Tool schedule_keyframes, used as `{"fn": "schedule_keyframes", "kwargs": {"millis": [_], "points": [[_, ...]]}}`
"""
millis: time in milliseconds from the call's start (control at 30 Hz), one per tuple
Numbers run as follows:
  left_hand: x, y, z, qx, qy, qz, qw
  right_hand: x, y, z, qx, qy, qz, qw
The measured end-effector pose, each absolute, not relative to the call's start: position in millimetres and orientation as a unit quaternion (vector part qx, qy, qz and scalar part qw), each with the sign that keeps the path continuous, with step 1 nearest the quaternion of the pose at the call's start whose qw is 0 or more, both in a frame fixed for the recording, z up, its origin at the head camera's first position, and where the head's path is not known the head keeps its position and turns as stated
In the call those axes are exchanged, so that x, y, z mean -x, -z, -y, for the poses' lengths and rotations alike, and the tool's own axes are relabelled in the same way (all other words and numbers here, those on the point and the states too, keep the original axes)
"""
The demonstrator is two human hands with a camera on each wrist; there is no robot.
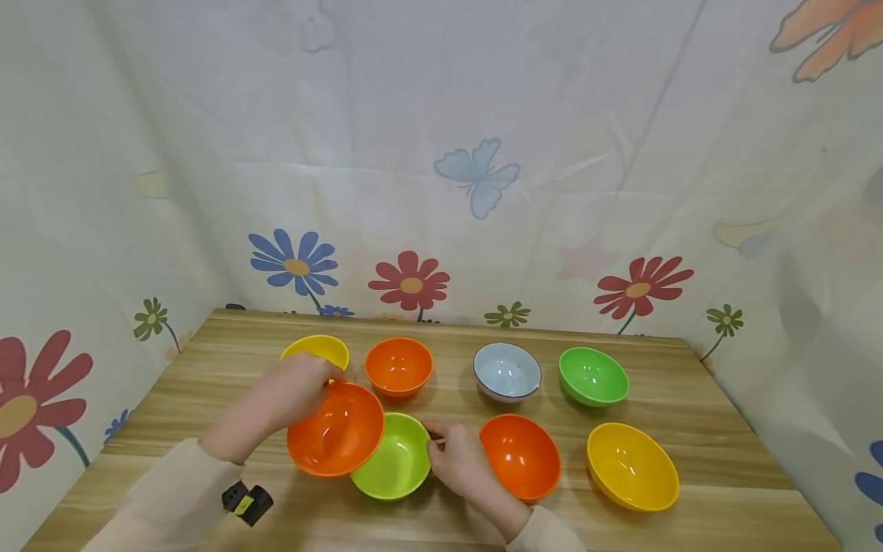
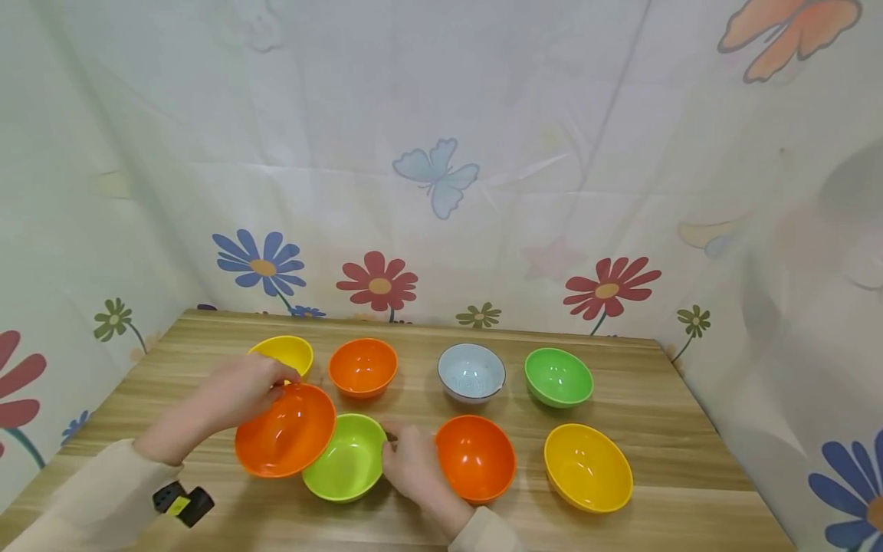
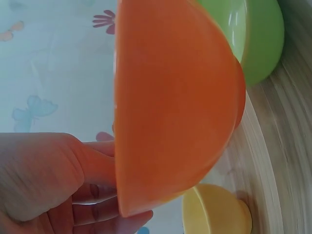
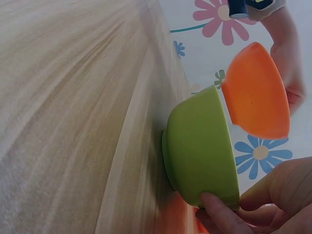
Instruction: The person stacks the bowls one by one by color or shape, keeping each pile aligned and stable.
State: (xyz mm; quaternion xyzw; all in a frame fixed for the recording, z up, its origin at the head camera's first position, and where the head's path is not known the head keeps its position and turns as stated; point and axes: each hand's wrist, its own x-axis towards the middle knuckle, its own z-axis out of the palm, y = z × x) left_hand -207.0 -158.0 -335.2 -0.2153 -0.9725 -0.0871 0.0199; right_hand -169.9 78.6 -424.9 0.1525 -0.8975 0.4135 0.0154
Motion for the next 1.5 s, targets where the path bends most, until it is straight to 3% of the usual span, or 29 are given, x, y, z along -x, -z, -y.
{"fn": "schedule_keyframes", "kwargs": {"millis": [700, 1500], "points": [[213, 351, 114, 0.24, 0.105, 0.965, 0.014, 168, 426, -78, -0.144, -0.405, 0.903, 0.022], [219, 377, 109, 0.24, 0.125, 0.963, 0.004, 169, 426, -78, -0.136, -0.408, 0.903, 0.018]]}}
